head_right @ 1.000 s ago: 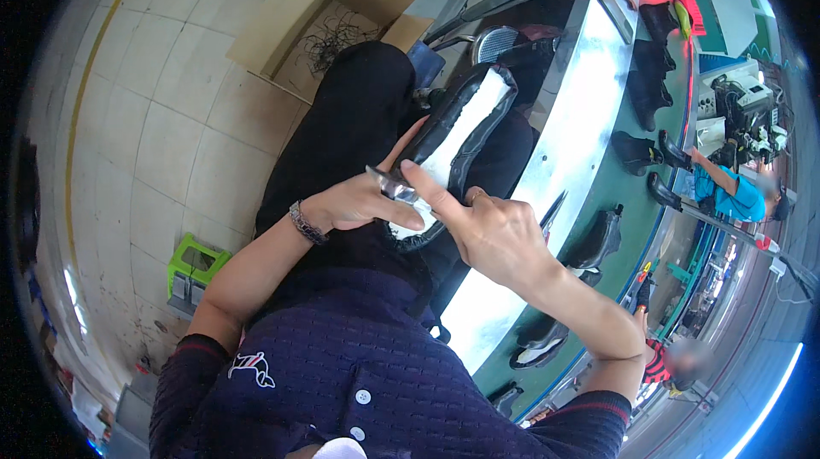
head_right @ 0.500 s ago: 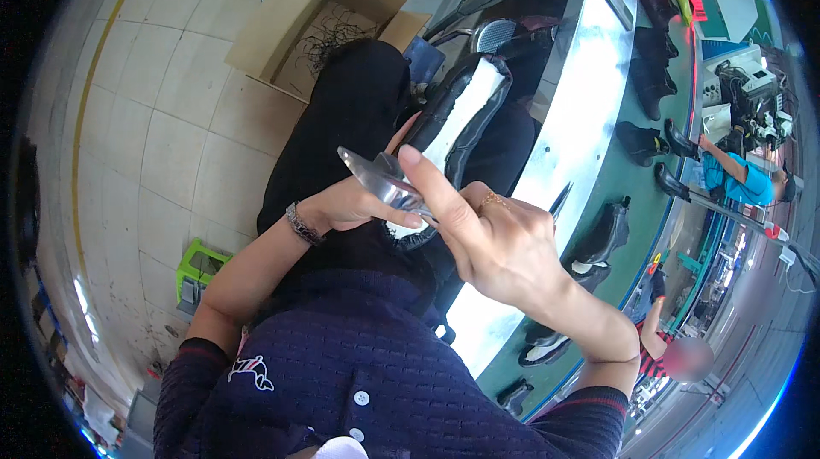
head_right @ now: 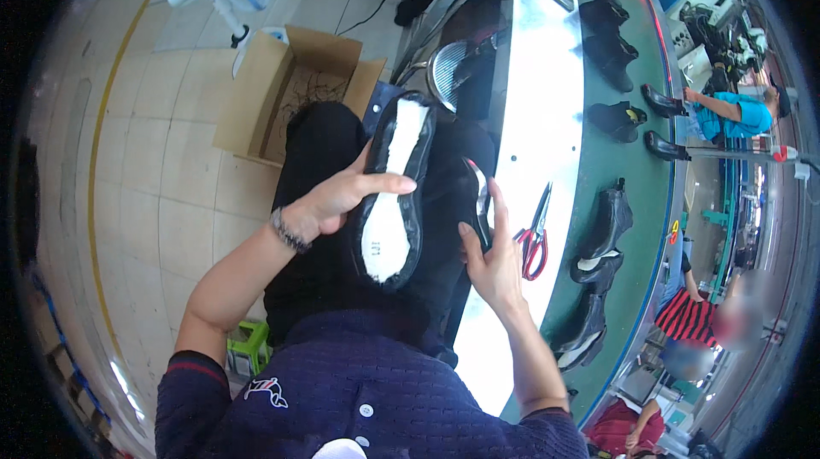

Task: The recorder is assembling and refining a shoe, using various tools like pliers and scissors.

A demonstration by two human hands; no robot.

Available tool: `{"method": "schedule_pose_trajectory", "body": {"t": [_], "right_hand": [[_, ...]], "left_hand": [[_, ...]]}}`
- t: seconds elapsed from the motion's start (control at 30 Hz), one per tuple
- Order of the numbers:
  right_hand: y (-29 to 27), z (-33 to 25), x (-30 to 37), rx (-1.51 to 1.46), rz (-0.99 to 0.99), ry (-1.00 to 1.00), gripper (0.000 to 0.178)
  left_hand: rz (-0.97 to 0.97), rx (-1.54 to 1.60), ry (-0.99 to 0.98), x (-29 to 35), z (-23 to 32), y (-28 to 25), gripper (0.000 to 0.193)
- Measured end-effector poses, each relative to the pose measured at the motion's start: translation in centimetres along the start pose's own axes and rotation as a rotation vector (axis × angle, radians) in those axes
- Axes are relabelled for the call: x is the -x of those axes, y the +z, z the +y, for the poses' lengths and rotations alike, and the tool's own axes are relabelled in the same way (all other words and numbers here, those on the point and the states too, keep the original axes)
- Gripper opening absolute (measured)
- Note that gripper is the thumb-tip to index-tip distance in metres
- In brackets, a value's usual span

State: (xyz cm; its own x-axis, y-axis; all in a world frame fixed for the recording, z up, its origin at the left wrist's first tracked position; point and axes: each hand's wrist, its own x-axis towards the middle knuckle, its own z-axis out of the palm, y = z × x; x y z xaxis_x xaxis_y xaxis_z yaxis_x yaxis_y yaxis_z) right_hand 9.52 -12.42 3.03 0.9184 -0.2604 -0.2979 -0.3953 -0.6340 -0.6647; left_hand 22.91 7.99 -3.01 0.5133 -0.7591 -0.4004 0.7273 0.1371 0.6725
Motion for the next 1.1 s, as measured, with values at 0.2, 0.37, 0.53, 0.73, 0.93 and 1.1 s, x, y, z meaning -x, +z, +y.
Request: {"method": "schedule_pose_trajectory", "body": {"t": [0.2,0.37,0.53,0.73,0.93,1.1], "right_hand": [[-1.2,6.8,-2.9,0.470,0.224,0.272,0.065],[-1.8,12.9,-4.7,0.824,0.428,0.048,0.056],[0.2,9.4,-3.3,0.393,0.426,-0.244,0.045],[4.6,4.4,0.6,-0.161,-0.015,-0.435,0.092],[4.1,2.2,2.7,-0.874,-0.161,-0.076,0.064],[1.0,4.5,5.1,-0.957,0.291,0.109,0.055]], "left_hand": [[-0.085,-0.269,0.309,3.3,0.8,1.5,0.124],[-0.066,-0.407,0.526,2.5,-1.5,0.8,0.131],[-0.056,-0.300,0.422,3.3,-3.5,-1.0,0.135],[-0.180,-0.339,0.342,2.0,-4.6,-0.6,0.132],[-0.242,0.001,0.243,1.1,-0.9,5.6,0.107],[-0.359,-0.234,0.166,-0.9,1.0,6.8,0.126]]}}
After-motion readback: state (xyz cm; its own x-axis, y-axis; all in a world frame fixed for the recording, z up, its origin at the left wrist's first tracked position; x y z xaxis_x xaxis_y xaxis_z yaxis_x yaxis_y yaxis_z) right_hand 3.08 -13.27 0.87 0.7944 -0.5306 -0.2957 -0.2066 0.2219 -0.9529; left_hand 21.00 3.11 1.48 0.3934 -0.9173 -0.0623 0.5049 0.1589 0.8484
